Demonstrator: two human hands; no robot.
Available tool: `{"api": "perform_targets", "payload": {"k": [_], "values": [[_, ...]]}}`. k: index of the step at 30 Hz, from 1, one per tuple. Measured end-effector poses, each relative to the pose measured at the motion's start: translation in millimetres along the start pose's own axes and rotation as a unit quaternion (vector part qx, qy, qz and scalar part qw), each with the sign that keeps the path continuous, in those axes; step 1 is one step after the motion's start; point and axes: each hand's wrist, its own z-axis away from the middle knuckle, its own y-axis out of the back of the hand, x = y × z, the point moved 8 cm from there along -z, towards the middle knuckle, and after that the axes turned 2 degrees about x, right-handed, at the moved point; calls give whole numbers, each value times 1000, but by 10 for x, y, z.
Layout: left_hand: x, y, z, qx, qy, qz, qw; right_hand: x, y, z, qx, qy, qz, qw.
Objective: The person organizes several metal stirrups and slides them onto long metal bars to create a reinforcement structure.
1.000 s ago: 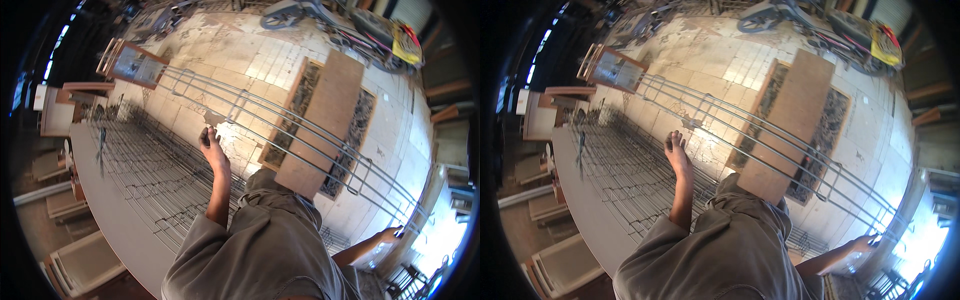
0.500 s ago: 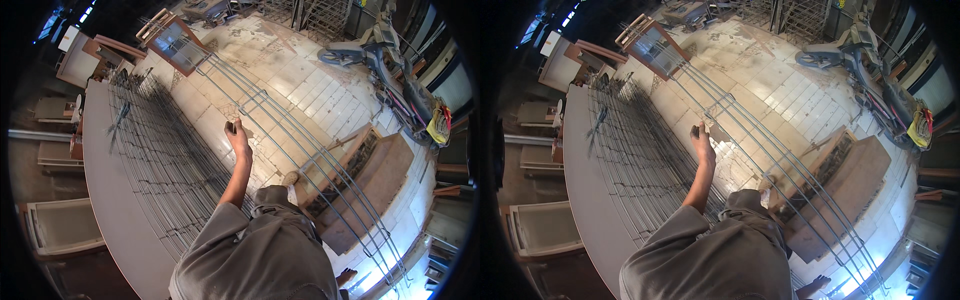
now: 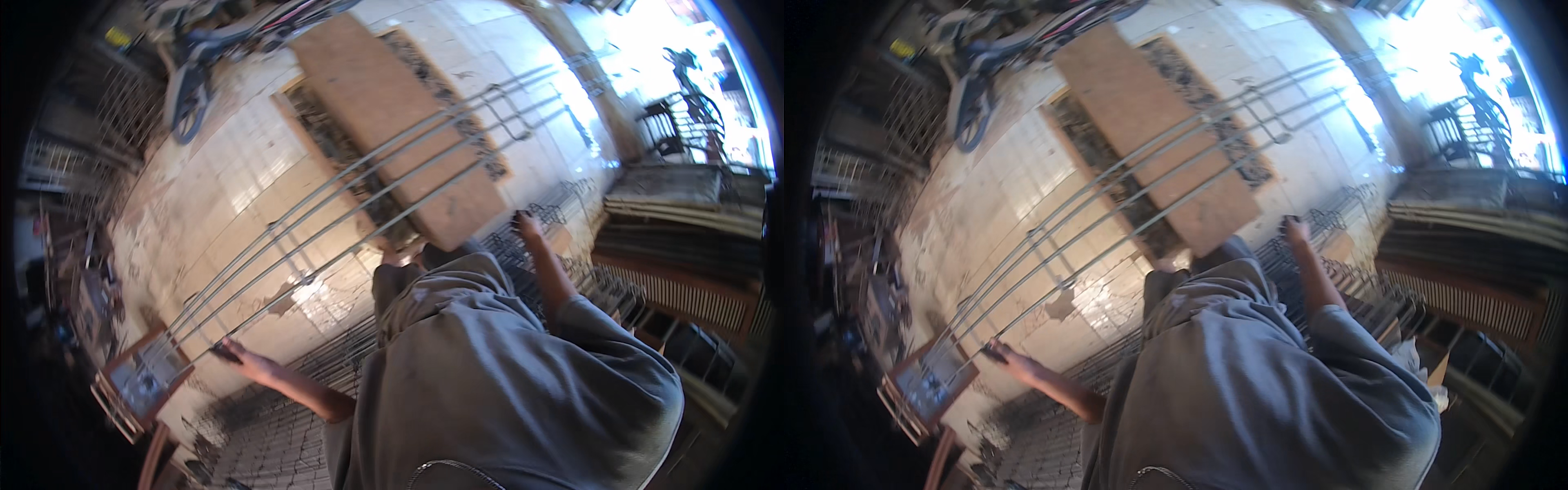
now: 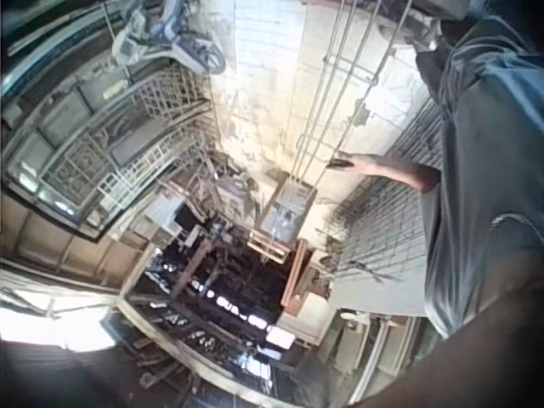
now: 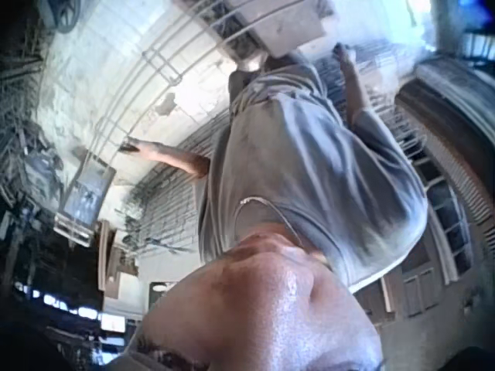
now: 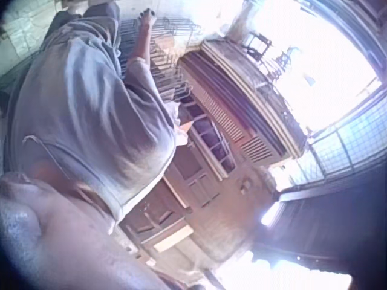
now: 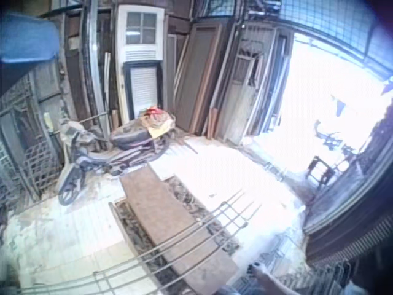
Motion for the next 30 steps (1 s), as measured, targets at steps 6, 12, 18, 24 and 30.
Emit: {"api": "perform_targets", "payload": {"k": [6, 12, 18, 24, 30], "values": [[810, 129, 384, 128, -130, -156, 971, 252, -370, 716, -119, 129, 273, 946], [1594, -1270, 1912, -309, -375, -252, 837, 1730, -207, 734, -115, 120, 441, 882], [1369, -1609, 2101, -380, -406, -358, 750, 1492, 15, 1187, -42, 126, 260, 956], [1339, -1623, 2163, -386, -445, -324, 740, 1998, 230, 1238, 16, 9, 264, 964], [1345, -1532, 2106, -386, -457, -328, 732, 1888, -72, 1321, -20, -8, 242, 970]]}}
